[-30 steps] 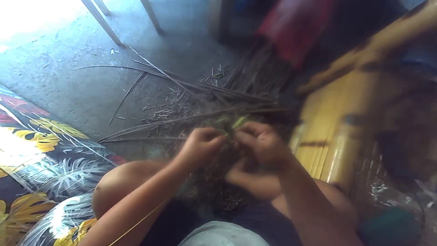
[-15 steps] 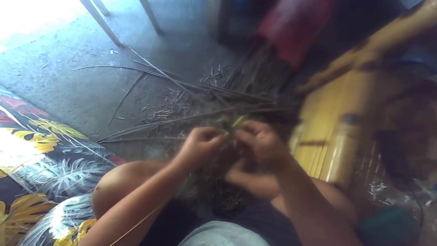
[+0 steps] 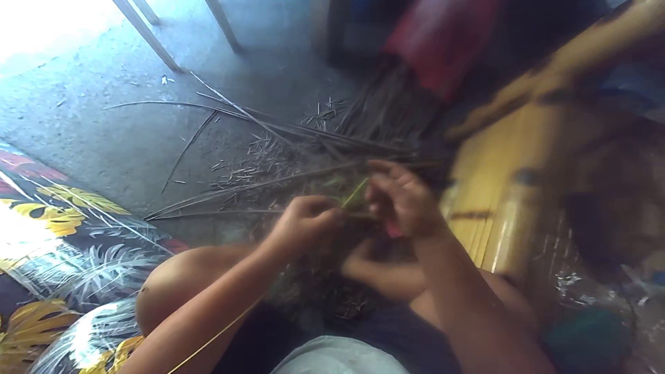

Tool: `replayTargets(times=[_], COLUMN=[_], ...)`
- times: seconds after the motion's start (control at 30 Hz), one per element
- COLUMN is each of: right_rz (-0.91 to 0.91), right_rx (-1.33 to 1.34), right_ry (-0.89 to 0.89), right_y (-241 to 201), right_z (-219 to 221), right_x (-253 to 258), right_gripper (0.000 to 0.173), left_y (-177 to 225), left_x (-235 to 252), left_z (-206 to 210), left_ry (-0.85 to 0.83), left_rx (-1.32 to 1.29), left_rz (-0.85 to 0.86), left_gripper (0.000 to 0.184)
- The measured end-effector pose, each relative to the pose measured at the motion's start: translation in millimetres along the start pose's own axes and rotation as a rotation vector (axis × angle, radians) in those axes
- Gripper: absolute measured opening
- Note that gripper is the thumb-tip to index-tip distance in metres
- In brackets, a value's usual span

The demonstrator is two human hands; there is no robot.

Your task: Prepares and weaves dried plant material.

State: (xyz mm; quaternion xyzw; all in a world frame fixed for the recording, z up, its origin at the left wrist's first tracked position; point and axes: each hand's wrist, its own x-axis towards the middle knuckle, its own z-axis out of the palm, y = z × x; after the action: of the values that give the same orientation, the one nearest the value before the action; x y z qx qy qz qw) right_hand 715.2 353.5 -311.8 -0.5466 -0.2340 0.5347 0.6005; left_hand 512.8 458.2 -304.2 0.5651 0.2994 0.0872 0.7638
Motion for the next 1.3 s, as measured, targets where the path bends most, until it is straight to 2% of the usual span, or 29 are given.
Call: replayTargets(times=[0.17,0.3,0.5,0.83,0.9,1.0,1.07,1.23,1.3], right_rz=[0.037,0.027,0.024,-0.142,-0.118,-0.024,0.019,-0.083,-0.079], right_rx=[0.008,0.022,-0.208,-0.167,-0.168,-0.185,-0.192,-0.089,-0.076], right_ry=[-0.095,-0.020,-0.121,0.221,0.158,-0.079,-0.131,0.144,0.134], right_y=[4.8,2.9,-3.4,-28.7,-29.9,-12.6,-2.7,-18.8,-23.4], right_z=[12.8,6.3,6.8,-40.2,-29.2,1.3,9.0,-28.2,-24.7], right_x=[-7.0,-3.9,-9.5,0.8,-5.4,-11.4,-10.1,5.3,1.4], right_gripper=[0.022,0.022,0.022,0.024,0.024,0.022,0.022,0.025,0.026], left_y=[0.7,3.7,0.9,5.0,4.2,2.8,1.7,5.1,5.6], left_x=[0.6,-0.8,-0.1,-2.0,-1.5,0.1,-0.3,-2.2,-1.0], left_z=[-1.5,-0.7,-4.2,-3.1,-3.1,-4.1,-5.0,-3.0,-3.6], left_ry=[0.026,0.010,0.024,0.015,0.014,0.008,-0.003,-0.036,-0.040], left_rx=[0.022,-0.024,0.020,0.008,-0.016,-0.035,-0.027,-0.032,-0.054], left_rz=[0.009,-0.020,0.028,0.011,0.018,0.029,0.037,0.048,0.048], left_gripper=[0.017,0.018,0.016,0.016,0.017,0.018,0.019,0.021,0.023])
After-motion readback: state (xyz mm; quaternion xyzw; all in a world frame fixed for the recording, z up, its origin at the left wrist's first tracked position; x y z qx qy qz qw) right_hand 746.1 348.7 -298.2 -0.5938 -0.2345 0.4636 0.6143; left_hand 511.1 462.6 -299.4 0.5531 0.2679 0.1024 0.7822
